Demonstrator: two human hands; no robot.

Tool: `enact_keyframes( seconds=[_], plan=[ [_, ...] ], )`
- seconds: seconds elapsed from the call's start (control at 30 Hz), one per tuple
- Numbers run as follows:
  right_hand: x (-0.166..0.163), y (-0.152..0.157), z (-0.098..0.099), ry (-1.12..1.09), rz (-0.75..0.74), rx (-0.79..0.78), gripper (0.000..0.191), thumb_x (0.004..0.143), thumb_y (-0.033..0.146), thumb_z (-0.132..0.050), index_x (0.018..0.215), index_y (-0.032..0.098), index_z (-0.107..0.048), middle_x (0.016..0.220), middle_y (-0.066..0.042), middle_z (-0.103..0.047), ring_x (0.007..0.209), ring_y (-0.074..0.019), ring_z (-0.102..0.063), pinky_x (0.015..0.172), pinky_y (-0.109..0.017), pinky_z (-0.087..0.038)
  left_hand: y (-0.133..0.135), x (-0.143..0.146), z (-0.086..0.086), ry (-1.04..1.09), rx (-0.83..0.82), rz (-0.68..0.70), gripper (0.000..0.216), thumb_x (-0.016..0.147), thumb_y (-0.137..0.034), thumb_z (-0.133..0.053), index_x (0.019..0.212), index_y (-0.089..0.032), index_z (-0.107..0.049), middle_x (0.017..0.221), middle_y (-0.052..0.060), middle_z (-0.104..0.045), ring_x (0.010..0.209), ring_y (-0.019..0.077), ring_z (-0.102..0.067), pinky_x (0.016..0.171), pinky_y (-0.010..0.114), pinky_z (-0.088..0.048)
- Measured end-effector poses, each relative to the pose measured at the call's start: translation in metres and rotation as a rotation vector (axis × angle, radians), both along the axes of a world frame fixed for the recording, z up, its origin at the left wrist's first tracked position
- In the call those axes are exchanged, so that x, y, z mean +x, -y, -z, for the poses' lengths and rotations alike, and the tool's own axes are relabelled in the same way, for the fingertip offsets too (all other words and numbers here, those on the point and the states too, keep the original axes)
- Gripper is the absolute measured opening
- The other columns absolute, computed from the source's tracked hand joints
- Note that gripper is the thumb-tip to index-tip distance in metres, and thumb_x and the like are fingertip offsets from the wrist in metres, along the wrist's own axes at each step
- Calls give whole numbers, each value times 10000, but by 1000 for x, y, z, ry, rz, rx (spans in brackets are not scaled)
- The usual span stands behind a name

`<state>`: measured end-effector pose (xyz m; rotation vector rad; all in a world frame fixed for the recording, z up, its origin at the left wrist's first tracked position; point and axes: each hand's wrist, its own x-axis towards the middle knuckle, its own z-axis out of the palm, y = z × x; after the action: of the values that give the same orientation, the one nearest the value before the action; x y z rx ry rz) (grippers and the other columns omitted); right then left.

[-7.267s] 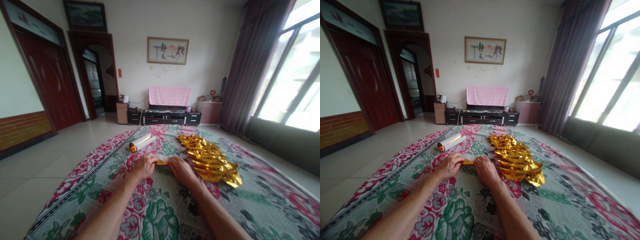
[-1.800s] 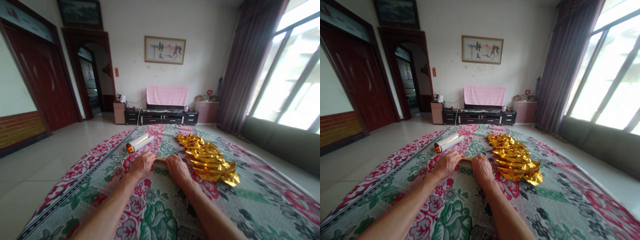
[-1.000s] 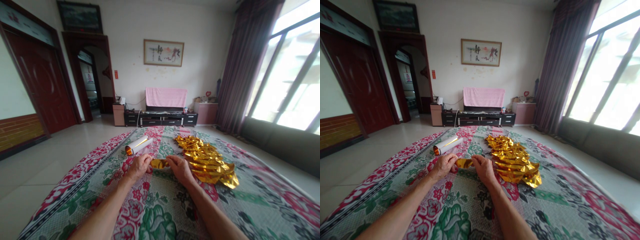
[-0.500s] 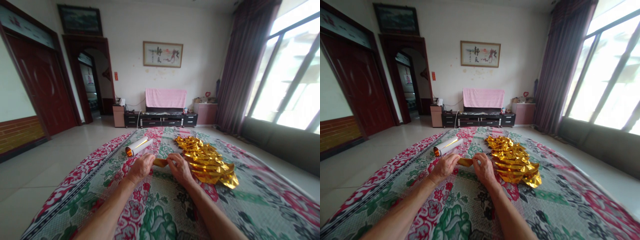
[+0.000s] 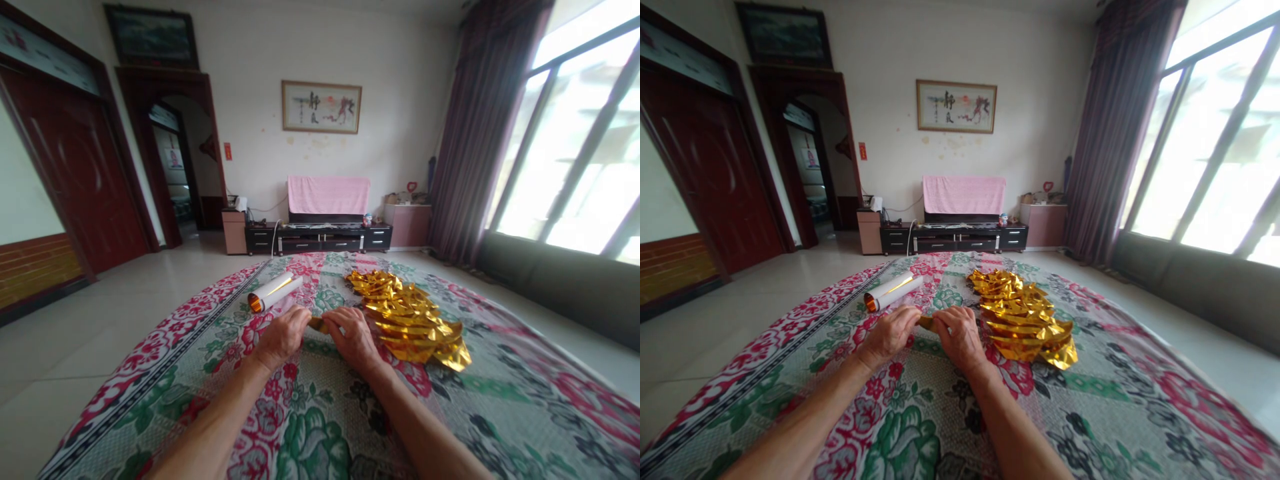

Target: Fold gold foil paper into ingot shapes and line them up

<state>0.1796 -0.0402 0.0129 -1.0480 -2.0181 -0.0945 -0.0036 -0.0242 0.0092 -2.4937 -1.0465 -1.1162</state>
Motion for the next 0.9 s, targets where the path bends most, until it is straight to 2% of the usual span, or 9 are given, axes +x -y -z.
enact_keyframes(
  seconds=[0.33, 0.57, 0.9],
  plan=[
    [1, 2, -4, 126, 77, 92, 216, 898, 222, -419, 905, 210, -635, 843, -37, -663, 852, -147, -542, 893, -317, -280, -1, 0, 1, 42, -29, 36, 224, 901, -193, -360, 949, -169, -577, 924, 60, -635, 899, 147, -596, 823, 290, -498],
    [0, 4, -6, 174, 74, 101, 188, 890, 210, -439, 905, 223, -626, 856, -28, -659, 866, -149, -526, 920, -328, -259, 3, 1, 1, 13, -80, 21, 263, 894, -245, -392, 1067, -172, -577, 1026, 77, -632, 938, 156, -596, 829, 295, -507],
    [-4, 5, -5, 197, 49, 96, 185, 877, 192, -448, 921, 234, -623, 864, -30, -666, 845, -150, -544, 930, -336, -257, 1, 2, 3, 75, -86, 62, 263, 896, -220, -376, 969, -175, -625, 940, 63, -664, 892, 147, -608, 827, 286, -495]
  ],
)
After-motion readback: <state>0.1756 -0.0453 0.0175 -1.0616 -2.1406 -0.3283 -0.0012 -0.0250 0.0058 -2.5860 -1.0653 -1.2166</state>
